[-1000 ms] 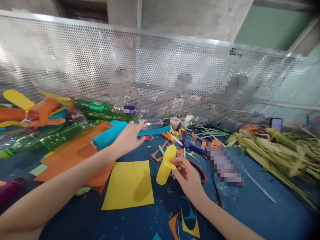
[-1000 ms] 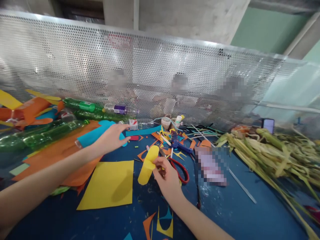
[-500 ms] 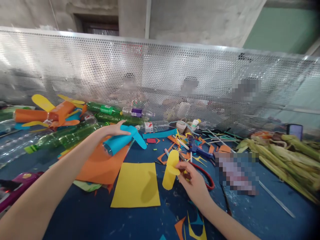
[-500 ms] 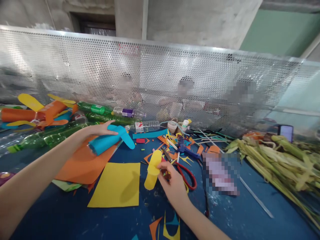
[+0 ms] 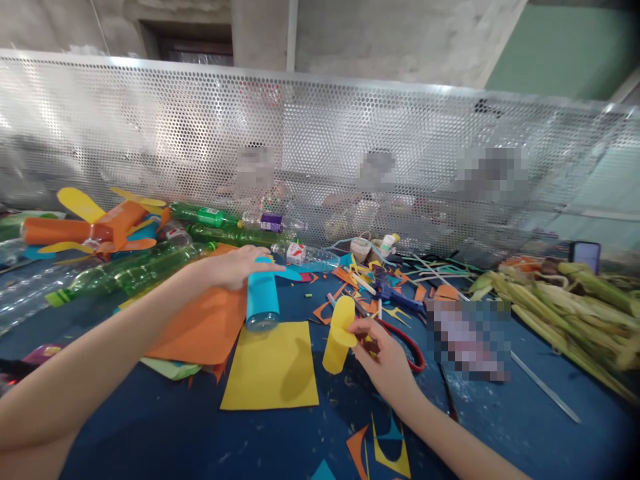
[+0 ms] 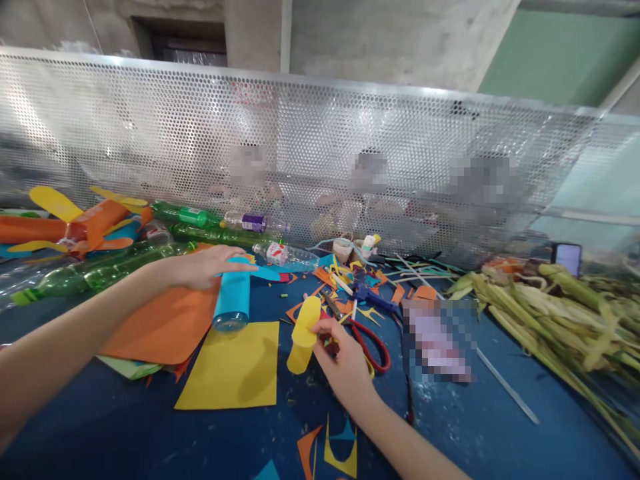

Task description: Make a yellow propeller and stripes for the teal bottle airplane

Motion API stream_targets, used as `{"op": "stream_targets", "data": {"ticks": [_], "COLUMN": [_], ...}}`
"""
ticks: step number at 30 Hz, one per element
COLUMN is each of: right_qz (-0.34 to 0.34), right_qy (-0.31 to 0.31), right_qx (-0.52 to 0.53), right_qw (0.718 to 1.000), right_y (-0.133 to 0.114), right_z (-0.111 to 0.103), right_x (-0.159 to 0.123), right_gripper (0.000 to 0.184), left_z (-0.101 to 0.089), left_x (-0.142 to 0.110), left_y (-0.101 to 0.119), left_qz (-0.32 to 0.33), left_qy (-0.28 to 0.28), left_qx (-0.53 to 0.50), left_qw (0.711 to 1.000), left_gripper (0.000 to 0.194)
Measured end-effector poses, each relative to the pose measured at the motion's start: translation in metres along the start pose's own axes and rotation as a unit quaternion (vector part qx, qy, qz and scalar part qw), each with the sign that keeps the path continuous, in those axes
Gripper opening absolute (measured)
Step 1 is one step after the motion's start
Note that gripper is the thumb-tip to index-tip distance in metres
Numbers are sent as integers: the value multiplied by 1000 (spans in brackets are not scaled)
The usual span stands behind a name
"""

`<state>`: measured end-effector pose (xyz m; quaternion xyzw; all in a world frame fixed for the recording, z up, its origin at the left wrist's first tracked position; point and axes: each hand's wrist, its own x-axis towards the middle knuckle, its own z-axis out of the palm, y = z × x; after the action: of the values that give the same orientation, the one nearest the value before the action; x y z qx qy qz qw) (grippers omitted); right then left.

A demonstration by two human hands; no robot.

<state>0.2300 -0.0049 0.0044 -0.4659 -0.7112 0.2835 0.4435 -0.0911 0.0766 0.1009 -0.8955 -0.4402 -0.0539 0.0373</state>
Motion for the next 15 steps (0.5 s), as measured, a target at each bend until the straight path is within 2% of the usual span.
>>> {"op": "stream_targets", "data": {"ticks": [3,5,7,11,13,15], "right_qz": [16,44,69,81,95,107], "right_qy": [11,18,25,60,85,99], "right_qx": [42,84,127,201,239,282], "right_qw": [999,995,989,974,963,948], "right_y": [0,-1,-2,-6,-8,-9], "right_z": [1,1,1,-3,-5,-7], "right_x": [0,1,2,7,9,11], "right_gripper": [9,15,22,27,27,25], "left_z": [9,10,7,-7,-12,-14], "left_x": [4,7,11,18,20,21], "left_y": [17,24,30,46,59,76], "left_qz": [55,78,99,108,111,86], "left_qy": [-49,-48,-41,-44,-46,-46], "left_qx": [17,13,9,23,26,37], "left_qw": [997,996,994,993,992,995], "left_gripper": [67,55,53,63,58,49]}}
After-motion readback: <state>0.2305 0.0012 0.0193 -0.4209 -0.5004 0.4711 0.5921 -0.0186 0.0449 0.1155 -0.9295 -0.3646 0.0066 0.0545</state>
